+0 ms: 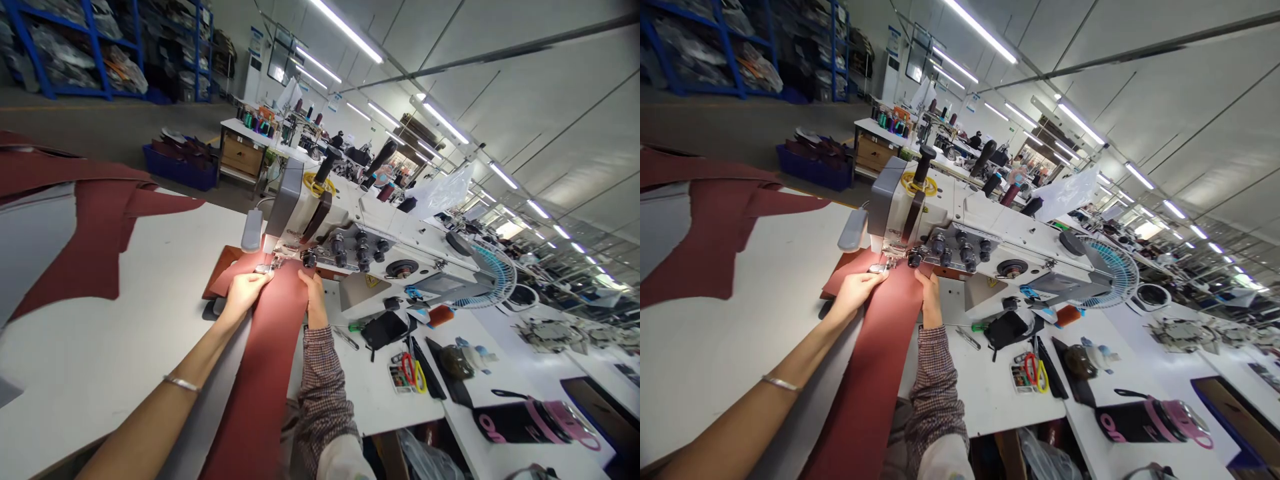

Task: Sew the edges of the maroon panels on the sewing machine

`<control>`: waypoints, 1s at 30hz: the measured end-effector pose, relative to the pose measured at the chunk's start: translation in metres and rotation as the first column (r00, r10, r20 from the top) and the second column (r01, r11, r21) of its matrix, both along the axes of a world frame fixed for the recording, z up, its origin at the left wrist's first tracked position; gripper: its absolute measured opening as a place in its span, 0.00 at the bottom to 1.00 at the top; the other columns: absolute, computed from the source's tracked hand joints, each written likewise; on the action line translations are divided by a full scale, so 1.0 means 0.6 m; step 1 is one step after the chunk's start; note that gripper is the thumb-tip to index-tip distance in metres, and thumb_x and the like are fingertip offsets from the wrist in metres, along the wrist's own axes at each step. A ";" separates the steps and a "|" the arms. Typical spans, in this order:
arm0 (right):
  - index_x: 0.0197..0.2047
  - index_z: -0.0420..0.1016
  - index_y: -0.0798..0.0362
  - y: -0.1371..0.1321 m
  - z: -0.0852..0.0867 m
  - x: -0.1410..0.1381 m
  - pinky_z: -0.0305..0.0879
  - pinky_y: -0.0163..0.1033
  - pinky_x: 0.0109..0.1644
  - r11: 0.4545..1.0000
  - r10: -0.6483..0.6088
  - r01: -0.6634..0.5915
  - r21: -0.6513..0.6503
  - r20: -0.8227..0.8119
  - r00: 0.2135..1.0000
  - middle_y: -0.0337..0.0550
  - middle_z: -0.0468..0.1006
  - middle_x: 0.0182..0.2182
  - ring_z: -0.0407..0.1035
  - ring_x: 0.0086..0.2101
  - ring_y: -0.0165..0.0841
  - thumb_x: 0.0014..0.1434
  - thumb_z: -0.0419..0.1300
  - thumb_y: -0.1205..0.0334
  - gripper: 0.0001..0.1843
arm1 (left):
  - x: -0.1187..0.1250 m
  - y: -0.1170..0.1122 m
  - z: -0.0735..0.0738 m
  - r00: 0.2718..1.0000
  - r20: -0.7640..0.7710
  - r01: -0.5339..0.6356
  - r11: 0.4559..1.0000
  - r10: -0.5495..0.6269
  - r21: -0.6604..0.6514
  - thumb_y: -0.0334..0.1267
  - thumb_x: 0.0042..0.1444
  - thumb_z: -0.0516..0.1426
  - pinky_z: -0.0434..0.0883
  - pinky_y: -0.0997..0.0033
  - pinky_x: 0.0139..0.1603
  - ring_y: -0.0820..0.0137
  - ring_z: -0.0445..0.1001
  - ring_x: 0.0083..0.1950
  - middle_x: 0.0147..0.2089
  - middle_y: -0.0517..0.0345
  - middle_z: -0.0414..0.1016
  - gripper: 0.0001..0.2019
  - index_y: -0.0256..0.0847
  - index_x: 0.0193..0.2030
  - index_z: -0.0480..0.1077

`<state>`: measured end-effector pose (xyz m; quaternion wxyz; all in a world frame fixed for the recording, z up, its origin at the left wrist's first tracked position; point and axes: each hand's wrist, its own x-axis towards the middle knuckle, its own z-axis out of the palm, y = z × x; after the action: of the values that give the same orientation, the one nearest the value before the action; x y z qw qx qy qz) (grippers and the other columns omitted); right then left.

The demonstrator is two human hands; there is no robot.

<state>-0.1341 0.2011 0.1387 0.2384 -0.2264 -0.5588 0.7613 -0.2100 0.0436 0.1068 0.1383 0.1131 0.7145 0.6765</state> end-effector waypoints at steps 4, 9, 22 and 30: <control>0.42 0.82 0.54 -0.001 0.002 -0.004 0.74 0.44 0.50 1.000 -0.003 0.003 0.020 0.004 1.000 0.45 0.84 0.41 0.78 0.44 0.43 0.42 0.71 0.56 0.22 | 0.004 0.000 0.008 0.999 -0.023 -0.029 0.998 0.027 -0.055 0.57 0.50 0.61 0.62 0.70 0.34 0.67 0.67 0.31 0.22 0.62 0.68 0.22 0.37 0.23 0.76; 0.42 0.82 0.54 0.002 -0.001 -0.007 0.73 0.44 0.52 1.000 0.008 -0.008 0.020 -0.018 1.000 0.45 0.84 0.43 0.77 0.46 0.43 0.42 0.71 0.56 0.22 | 0.004 -0.003 0.014 0.998 -0.053 -0.027 0.994 0.021 -0.106 0.60 0.48 0.62 0.60 0.70 0.33 0.65 0.68 0.31 0.20 0.62 0.65 0.23 0.38 0.21 0.75; 0.35 0.81 0.54 0.015 -0.004 -0.026 0.72 0.44 0.49 0.998 -0.027 0.026 0.057 0.021 0.999 0.45 0.84 0.39 0.76 0.45 0.44 0.37 0.72 0.54 0.20 | -0.031 -0.028 0.034 0.947 0.096 0.304 0.952 -0.305 0.028 0.52 0.40 0.67 0.69 0.68 0.37 0.64 0.72 0.34 0.28 0.57 0.77 0.16 0.40 0.23 0.78; 0.33 0.78 0.52 0.046 -0.007 -0.057 0.71 0.44 0.49 0.980 -0.050 0.040 0.194 0.047 0.998 0.40 0.82 0.30 0.75 0.44 0.42 0.38 0.70 0.53 0.18 | -0.040 -0.025 0.044 0.948 0.058 0.316 0.948 -0.313 -0.046 0.57 0.39 0.67 0.54 0.70 0.24 0.72 0.56 0.22 0.16 0.64 0.59 0.24 0.42 0.12 0.63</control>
<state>-0.1683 0.2287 0.1346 0.2618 -0.2343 -0.6308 0.6919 -0.2342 0.0283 0.1332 0.2653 0.2047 0.7017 0.6287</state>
